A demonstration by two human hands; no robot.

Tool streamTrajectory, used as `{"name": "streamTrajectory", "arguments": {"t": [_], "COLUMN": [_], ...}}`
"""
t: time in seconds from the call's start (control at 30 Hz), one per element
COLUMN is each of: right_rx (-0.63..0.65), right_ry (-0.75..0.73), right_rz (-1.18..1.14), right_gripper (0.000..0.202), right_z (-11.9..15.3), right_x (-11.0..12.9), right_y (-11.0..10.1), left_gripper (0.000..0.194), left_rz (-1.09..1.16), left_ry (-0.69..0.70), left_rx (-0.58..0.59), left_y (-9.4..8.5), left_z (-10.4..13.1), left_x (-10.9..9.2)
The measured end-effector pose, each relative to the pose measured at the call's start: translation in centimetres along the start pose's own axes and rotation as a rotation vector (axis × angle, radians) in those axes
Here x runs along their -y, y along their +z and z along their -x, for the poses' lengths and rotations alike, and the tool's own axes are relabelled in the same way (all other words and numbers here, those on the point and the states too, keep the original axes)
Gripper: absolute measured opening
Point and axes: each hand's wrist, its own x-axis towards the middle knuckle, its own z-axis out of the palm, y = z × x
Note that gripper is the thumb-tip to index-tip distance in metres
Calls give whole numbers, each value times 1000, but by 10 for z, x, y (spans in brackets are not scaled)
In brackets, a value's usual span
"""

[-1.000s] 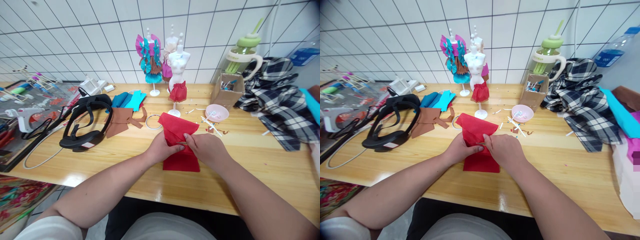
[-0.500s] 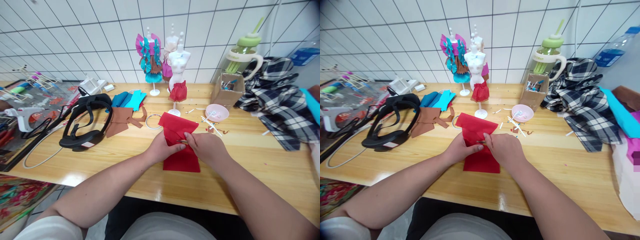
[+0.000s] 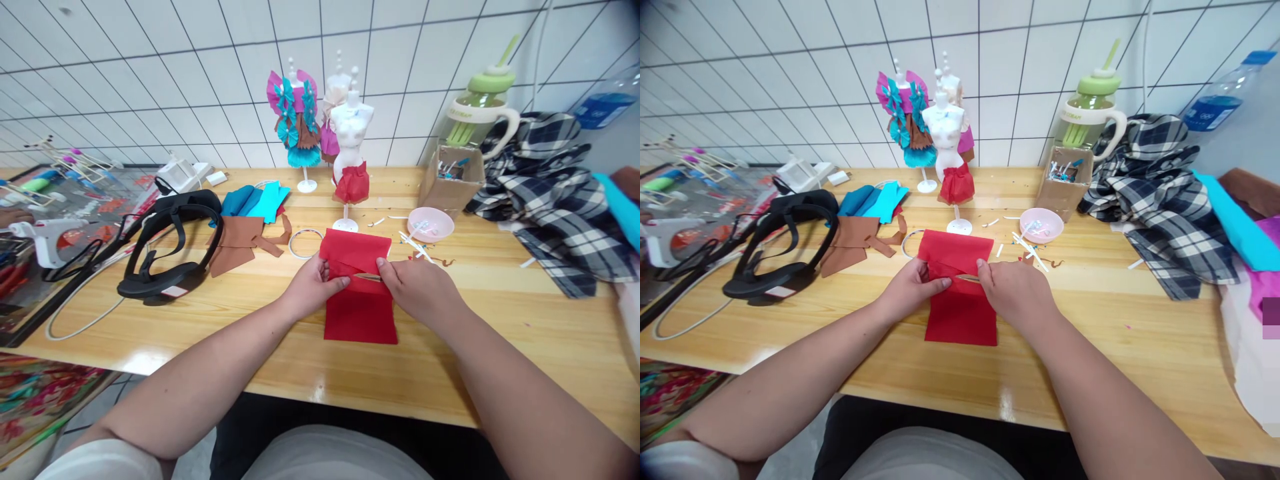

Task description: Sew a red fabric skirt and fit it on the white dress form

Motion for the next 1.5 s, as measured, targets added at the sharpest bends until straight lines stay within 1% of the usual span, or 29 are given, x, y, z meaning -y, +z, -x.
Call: {"name": "streamTrajectory", "arguments": {"t": [0.17, 0.43, 0.57, 0.8, 0.97, 1.2, 1.5], "right_rx": [7, 16, 24, 2, -24, -10, -38], "right_ry": [-39, -39, -63, -103, -99, -101, -103], "right_rz": [17, -13, -38, -3, 24, 12, 40], "right_gripper": [60, 61, 63, 62, 60, 61, 59], "right_z": [1, 1, 1, 0, -1, 0, 0], "right_x": [1, 5, 5, 5, 5, 6, 6], "right_y": [3, 5, 7, 9, 10, 10, 10], "left_gripper": [54, 47, 46, 48, 48, 49, 50], "left_rz": [1, 10, 19, -10, -1, 17, -1], "left_ry": [26, 36, 32, 23, 30, 33, 44], "left_rx": [1, 58, 58, 63, 73, 72, 75], "left_y": [0, 2, 2, 2, 1, 1, 1], "left_z": [0, 2, 2, 3, 2, 2, 2], "left_x": [2, 1, 1, 0, 2, 2, 3]}}
